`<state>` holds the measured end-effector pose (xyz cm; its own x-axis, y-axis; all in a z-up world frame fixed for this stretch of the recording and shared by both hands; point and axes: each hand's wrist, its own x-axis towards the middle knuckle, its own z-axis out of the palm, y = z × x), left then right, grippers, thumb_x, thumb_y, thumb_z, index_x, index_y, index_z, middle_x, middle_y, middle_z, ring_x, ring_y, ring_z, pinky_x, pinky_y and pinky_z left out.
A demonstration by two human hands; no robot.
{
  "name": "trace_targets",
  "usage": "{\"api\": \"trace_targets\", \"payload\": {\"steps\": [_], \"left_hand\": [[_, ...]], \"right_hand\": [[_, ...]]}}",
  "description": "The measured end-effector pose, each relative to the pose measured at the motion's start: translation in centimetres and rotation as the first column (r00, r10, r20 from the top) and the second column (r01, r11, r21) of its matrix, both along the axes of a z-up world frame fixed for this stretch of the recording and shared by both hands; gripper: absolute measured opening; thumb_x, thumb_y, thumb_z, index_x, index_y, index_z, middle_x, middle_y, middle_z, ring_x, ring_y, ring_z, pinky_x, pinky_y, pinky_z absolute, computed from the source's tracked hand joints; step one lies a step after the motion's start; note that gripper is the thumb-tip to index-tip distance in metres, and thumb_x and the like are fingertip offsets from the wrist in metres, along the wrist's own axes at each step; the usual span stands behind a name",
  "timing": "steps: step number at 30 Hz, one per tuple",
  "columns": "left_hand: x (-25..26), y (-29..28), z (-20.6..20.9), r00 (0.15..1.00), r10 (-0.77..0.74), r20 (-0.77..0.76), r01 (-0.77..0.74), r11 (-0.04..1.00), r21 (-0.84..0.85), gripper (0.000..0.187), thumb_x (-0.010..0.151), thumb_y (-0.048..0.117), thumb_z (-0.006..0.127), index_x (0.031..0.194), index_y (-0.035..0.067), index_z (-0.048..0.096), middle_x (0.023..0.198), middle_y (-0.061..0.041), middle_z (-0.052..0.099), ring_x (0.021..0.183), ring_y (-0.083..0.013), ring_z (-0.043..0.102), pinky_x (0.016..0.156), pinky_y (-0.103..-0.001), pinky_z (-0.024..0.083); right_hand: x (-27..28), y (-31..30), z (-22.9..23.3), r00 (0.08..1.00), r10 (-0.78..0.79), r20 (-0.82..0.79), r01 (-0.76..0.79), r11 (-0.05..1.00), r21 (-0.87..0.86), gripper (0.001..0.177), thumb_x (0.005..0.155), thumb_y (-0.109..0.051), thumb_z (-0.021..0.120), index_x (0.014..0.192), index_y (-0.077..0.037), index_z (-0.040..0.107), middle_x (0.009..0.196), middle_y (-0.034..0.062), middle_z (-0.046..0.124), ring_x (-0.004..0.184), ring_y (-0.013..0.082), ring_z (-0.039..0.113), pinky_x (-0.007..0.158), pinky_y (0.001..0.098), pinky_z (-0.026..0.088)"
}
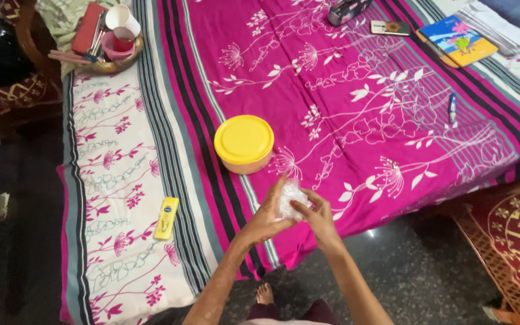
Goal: The person picks up a box and a container of cream from a bed, carries them to a desk, and places them there. The person then picks up two organizers filled with pens and cosmetics from the bed, moves them to the desk, and rearranges several items on the desk, including a tube of cream and a small box. Finally, the person picks up a handheld steamer, wraps its cord, and places it in a lower shelf.
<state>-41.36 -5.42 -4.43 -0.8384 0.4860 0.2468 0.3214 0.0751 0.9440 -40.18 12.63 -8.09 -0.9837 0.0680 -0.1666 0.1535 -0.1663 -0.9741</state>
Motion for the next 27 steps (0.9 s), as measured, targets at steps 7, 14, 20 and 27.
{"api": "trace_targets", "payload": {"steps": [7, 14, 20, 27], "left_hand": [[-2.8, 4.8, -6.1, 0.74, 0.085, 0.667, -0.4, 0.853, 0.336, 0.087, 0.085, 0.02, 0.083, 0.156, 0.008, 0.036, 0.138, -0.017, 0.058, 0.125, -0.0304, 0.06, 0.097, -0.043, 0.058], [-5.1, 13.0, -8.6, 0.572, 0.16, 0.804, -0.572, 0.781, 0.252, 0.084, 0.079, 0.026, 0.085, 0.149, 0.018, 0.04, 0.13, -0.007, 0.066, 0.115, -0.0218, 0.069, 0.092, -0.044, 0.063], [-7.5, 16.3, -11.9, 0.659, 0.31, 0.685, -0.655, 0.684, 0.32, 0.071, 0.089, 0.026, 0.084, 0.149, 0.003, 0.054, 0.124, -0.012, 0.071, 0.108, -0.0235, 0.07, 0.088, -0.035, 0.063], [-7.1, 14.8, -13.5, 0.489, 0.449, 0.748, -0.786, 0.599, 0.154, 0.064, 0.088, 0.025, 0.075, 0.146, 0.017, 0.049, 0.119, -0.007, 0.07, 0.096, -0.022, 0.071, 0.063, -0.037, 0.06]], "right_hand": [[-3.8, 3.4, -2.1, 0.991, 0.125, -0.053, -0.126, 0.992, -0.005, 0.045, 0.085, -0.004, 0.073, 0.128, 0.007, 0.067, 0.099, 0.014, 0.076, 0.08, 0.0197, 0.074, 0.067, 0.0356, 0.064], [-8.1, 13.1, 1.4, 0.838, 0.54, -0.07, -0.535, 0.841, 0.086, 0.06, 0.088, -0.008, 0.075, 0.145, -0.003, 0.055, 0.119, 0.0146, 0.073, 0.098, 0.0216, 0.073, 0.086, 0.0353, 0.064], [-12.8, 27.3, 1.2, 0.896, 0.438, 0.077, -0.432, 0.815, 0.386, 0.054, 0.088, -0.005, 0.068, 0.14, -0.012, 0.058, 0.139, 0.0078, 0.064, 0.119, 0.024, 0.068, 0.099, 0.0396, 0.056], [-14.5, 35.9, -4.7, 0.964, 0.031, 0.266, -0.244, 0.513, 0.823, 0.043, 0.092, -0.011, 0.075, 0.134, -0.005, 0.068, 0.113, 0.0144, 0.077, 0.096, 0.023, 0.076, 0.08, 0.0339, 0.066]]}}
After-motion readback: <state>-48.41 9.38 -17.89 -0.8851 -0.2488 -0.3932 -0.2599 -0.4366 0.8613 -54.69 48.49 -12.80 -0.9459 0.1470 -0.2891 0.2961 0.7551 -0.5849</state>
